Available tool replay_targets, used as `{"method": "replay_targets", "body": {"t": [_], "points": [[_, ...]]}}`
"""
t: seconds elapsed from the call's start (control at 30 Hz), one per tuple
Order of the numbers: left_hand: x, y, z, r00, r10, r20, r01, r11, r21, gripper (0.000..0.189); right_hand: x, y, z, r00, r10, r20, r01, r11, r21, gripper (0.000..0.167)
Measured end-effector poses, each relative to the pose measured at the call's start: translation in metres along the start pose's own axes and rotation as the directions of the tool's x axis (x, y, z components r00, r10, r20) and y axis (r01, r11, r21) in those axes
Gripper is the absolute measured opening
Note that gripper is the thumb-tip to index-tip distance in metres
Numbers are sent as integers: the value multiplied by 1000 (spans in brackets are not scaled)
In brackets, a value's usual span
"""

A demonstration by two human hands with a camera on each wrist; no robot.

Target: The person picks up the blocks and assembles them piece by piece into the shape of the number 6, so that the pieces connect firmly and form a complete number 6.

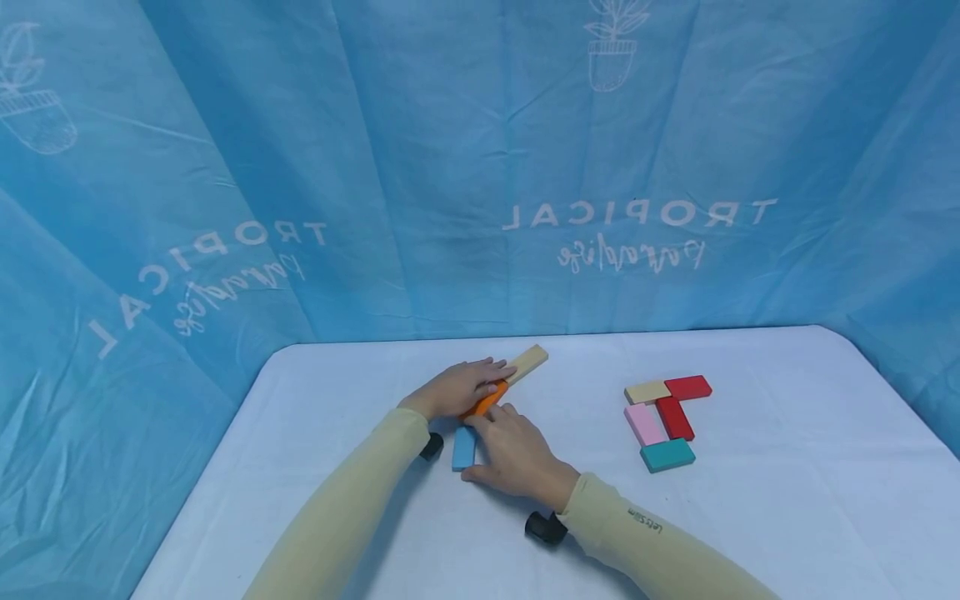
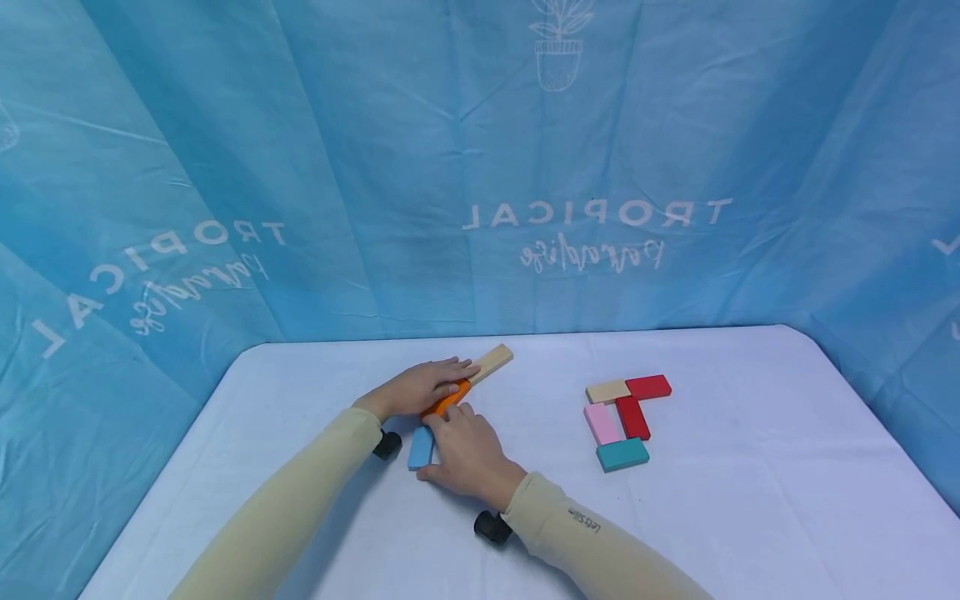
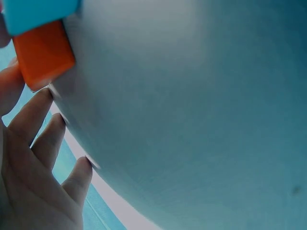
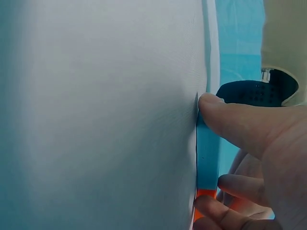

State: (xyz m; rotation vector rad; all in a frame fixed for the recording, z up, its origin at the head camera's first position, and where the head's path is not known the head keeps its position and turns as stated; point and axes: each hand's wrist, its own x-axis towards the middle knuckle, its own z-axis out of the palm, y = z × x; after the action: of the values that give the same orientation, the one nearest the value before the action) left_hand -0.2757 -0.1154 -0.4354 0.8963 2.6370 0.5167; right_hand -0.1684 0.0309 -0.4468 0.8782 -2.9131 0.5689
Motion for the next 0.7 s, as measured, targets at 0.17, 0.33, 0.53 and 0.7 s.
{"method": "replay_targets", "body": {"t": [0.17,0.33,0.53,0.7], "points": [[1,-1,0,1000,6,-1,-6,1000,7,46,1,-2,0,1000,7,-1,-7,1000,3,68],[1,-1,0,1000,11,-2,-11,1000,8,46,2,-4,1,1000,7,0,-7,1000,1,66],[0,-1,0,1000,17,1,-17,1000,5,47,2,-5,1,1000,-6,-12,6,1000,-1,68],[0,0,0,1000,19,1,-19,1000,8,46,1,-2,-1,1000,12,12,-13,1000,25,74]]}}
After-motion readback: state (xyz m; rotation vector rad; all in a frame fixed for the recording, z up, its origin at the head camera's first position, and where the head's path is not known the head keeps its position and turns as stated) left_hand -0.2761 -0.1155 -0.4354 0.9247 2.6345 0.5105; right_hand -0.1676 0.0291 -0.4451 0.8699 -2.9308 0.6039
